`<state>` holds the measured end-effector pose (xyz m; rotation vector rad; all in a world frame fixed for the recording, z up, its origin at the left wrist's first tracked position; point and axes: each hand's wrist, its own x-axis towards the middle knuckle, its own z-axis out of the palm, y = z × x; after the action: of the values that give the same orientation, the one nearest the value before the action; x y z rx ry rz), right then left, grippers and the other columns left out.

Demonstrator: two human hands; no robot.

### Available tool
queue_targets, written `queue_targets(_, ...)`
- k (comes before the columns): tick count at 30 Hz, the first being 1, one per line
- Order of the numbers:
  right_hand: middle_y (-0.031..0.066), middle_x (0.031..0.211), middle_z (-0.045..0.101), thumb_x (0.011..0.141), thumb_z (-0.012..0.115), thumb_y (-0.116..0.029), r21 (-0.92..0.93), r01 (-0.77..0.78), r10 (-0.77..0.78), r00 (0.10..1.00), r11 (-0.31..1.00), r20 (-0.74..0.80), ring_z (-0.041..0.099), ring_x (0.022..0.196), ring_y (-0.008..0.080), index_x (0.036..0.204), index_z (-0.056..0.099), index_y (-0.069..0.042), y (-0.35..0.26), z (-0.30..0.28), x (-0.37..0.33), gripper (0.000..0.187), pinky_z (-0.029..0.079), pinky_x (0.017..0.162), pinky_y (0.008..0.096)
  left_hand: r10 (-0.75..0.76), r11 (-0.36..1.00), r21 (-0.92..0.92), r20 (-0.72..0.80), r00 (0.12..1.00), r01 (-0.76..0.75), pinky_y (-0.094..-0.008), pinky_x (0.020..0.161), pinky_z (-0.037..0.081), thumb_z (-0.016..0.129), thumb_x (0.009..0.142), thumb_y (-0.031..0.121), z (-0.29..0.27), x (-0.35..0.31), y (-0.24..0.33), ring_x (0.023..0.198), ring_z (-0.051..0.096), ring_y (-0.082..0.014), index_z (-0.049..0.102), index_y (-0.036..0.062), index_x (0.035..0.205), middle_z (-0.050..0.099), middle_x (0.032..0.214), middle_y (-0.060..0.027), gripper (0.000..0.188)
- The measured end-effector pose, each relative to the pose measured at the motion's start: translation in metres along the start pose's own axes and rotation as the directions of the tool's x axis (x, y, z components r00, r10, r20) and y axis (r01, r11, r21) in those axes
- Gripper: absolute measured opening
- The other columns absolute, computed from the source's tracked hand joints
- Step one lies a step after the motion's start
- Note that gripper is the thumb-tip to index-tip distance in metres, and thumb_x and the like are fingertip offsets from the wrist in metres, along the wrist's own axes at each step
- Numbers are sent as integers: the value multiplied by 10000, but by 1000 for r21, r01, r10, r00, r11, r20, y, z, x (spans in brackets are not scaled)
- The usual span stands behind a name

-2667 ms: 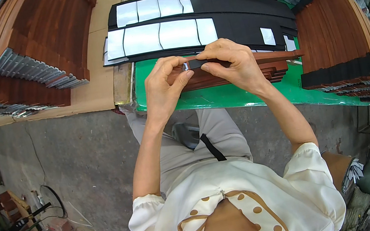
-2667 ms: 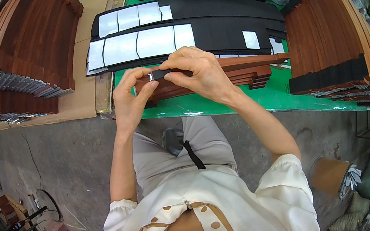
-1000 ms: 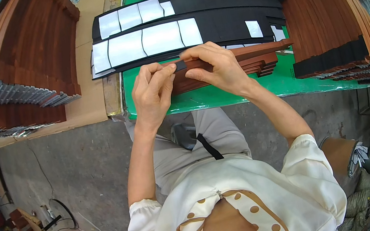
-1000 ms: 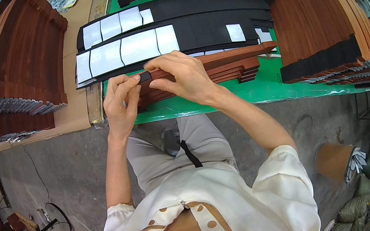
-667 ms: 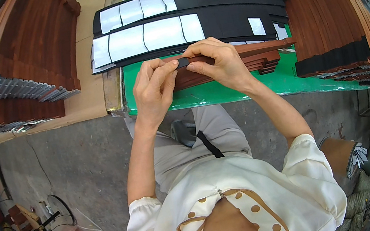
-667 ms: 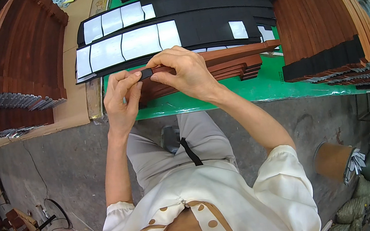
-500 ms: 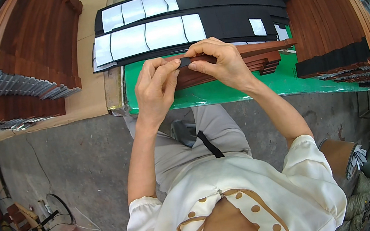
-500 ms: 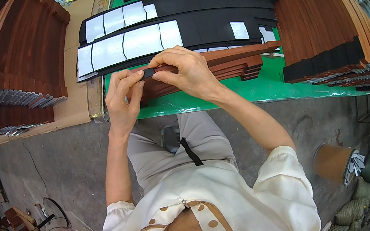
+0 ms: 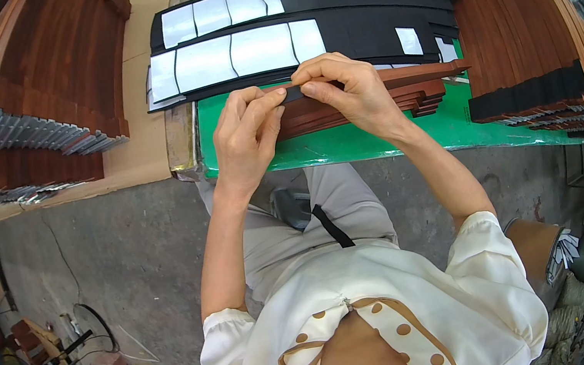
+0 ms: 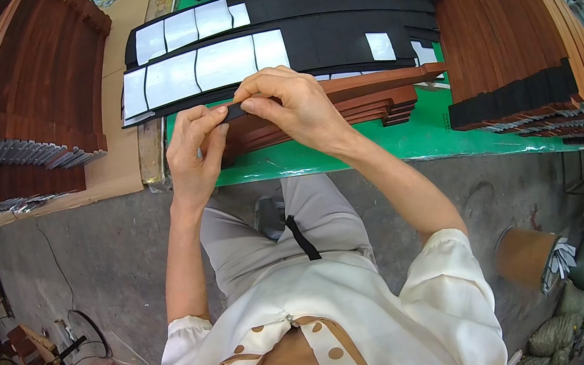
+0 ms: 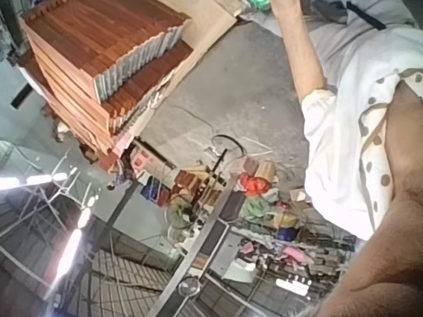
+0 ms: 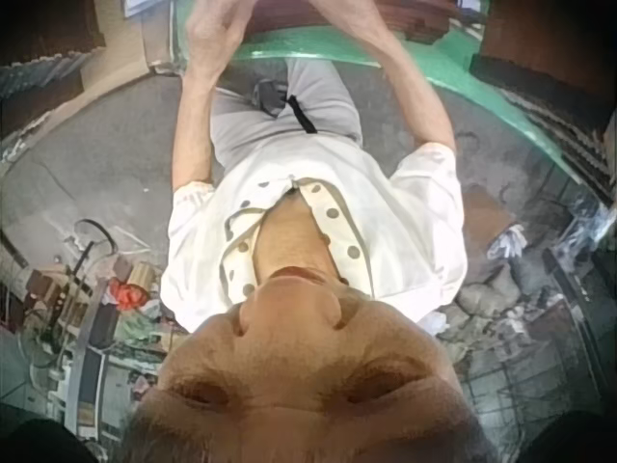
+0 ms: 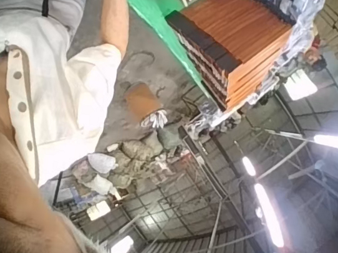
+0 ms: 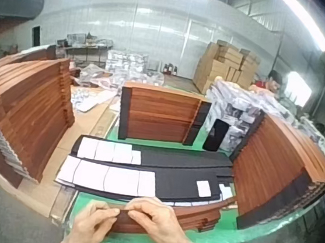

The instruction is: Applying black protective or adhesive strips to wooden furniture components and stacking the finished pieces.

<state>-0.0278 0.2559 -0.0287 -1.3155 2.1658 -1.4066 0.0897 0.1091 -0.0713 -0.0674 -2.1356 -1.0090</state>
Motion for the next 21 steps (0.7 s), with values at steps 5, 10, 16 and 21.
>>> queue_targets(5,118,955,656,806,649,-117,-125,81,-93,992,989,-88,603,895,268,951,654,0,-7,4,-3,186,471,762,348,-10,1000,22,-10,1000,10,-226,492,396,641,787,-68,0,2,-4,634,496,-104,625,53,1056,554,895,-70,296)
queue_targets(10,133,916,660,802,653,-119,-137,41,-53,995,990,-86,616,853,273,941,659,11,-9,0,-1,190,480,748,345,3,1000,25,-10,1000,-2,-235,504,408,644,786,-60,0,2,-5,655,514,-125,624,54,1058,554,896,-76,296)
queue_targets(16,108,875,678,785,677,-133,-16,-83,82,995,996,-55,635,783,194,901,679,11,-16,-2,4,185,488,727,310,27,999,22,-19,999,-26,-246,519,424,648,784,-55,0,0,-6,692,532,-144,622,48,1055,555,903,-86,291)
queue_targets(21,85,856,684,787,680,-158,102,-290,290,957,952,12,629,794,145,908,686,1,-12,-4,7,200,484,747,282,16,1000,23,-7,1000,-16,-250,529,436,649,781,-54,-1,0,-5,708,544,-152,624,40,1039,553,903,-89,276)
